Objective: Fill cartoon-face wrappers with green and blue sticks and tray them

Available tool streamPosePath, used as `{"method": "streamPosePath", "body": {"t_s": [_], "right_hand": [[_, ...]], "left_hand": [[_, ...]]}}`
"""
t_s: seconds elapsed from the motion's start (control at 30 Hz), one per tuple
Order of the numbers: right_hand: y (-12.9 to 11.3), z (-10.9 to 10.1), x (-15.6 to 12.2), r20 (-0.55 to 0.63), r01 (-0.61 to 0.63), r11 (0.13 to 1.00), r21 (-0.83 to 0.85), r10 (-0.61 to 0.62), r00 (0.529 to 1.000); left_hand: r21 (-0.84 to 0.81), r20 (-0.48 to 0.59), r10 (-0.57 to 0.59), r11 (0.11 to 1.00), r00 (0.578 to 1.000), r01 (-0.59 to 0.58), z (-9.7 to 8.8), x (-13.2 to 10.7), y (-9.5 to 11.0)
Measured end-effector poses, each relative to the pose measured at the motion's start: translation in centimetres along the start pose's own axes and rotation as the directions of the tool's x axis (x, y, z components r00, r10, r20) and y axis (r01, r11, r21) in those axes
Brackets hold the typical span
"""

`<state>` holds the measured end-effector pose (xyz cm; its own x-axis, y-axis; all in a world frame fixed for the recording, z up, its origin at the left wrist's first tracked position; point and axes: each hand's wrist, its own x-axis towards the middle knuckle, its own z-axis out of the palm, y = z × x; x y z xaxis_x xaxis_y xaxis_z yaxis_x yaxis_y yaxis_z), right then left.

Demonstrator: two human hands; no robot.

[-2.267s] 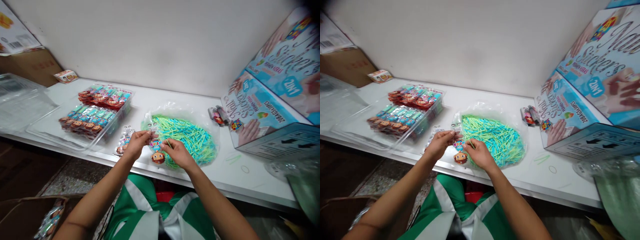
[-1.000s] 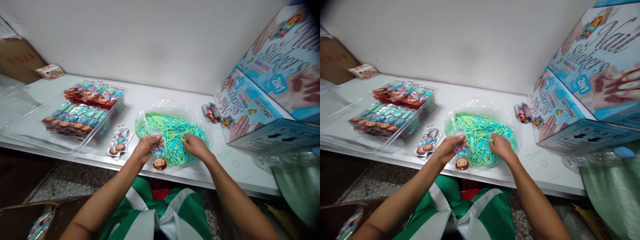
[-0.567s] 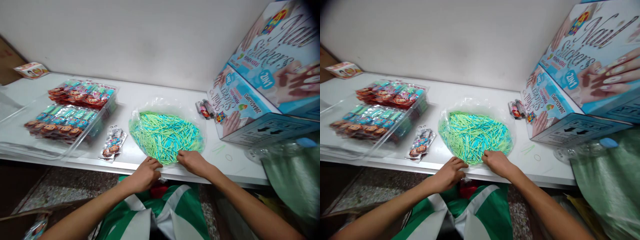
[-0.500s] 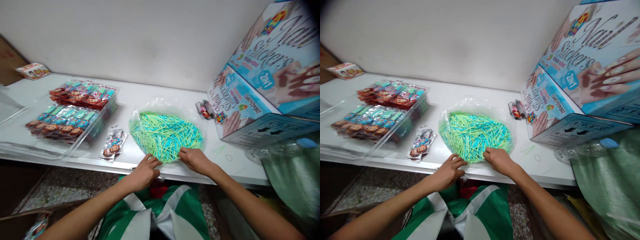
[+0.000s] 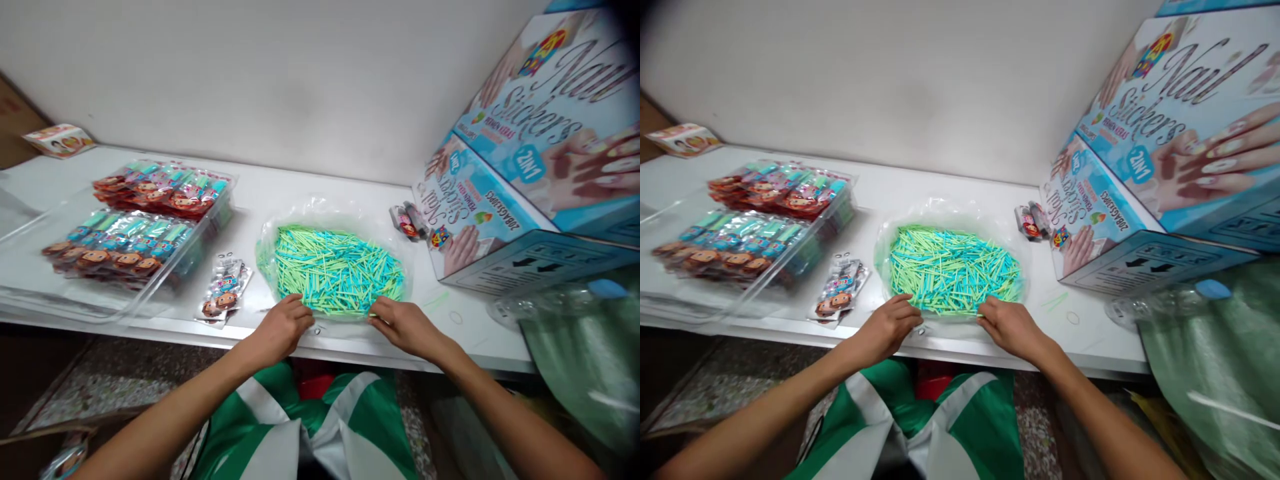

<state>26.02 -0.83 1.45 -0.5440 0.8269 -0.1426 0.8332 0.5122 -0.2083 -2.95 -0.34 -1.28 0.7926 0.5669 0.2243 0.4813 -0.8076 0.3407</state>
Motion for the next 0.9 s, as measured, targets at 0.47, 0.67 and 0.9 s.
{"method": "streamPosePath", "body": {"t_s": [0.47,0.67,0.9], "right_hand": [[1.4,0.2,11.6,0.092,-0.057,0.955,-0.29,0.087,0.992],[1.5,1.1,12.5,0.135,-0.054,0.952,-0.302,0.099,0.986],[2.7,0.1,11.4,0.073,-0.158,0.973,-0.169,0.172,0.982]], "left_hand": [[0.01,0.11,-0.071,0.997,0.991,0.07,1.3,-0.8,1.1],[-0.024,0.121,-0.106,0.994,0.987,0.11,0.8,-0.7,1.2],[-0.196,0.035,-0.124,0.972,0.992,0.129,-0.1,-1.3,1.2]]}}
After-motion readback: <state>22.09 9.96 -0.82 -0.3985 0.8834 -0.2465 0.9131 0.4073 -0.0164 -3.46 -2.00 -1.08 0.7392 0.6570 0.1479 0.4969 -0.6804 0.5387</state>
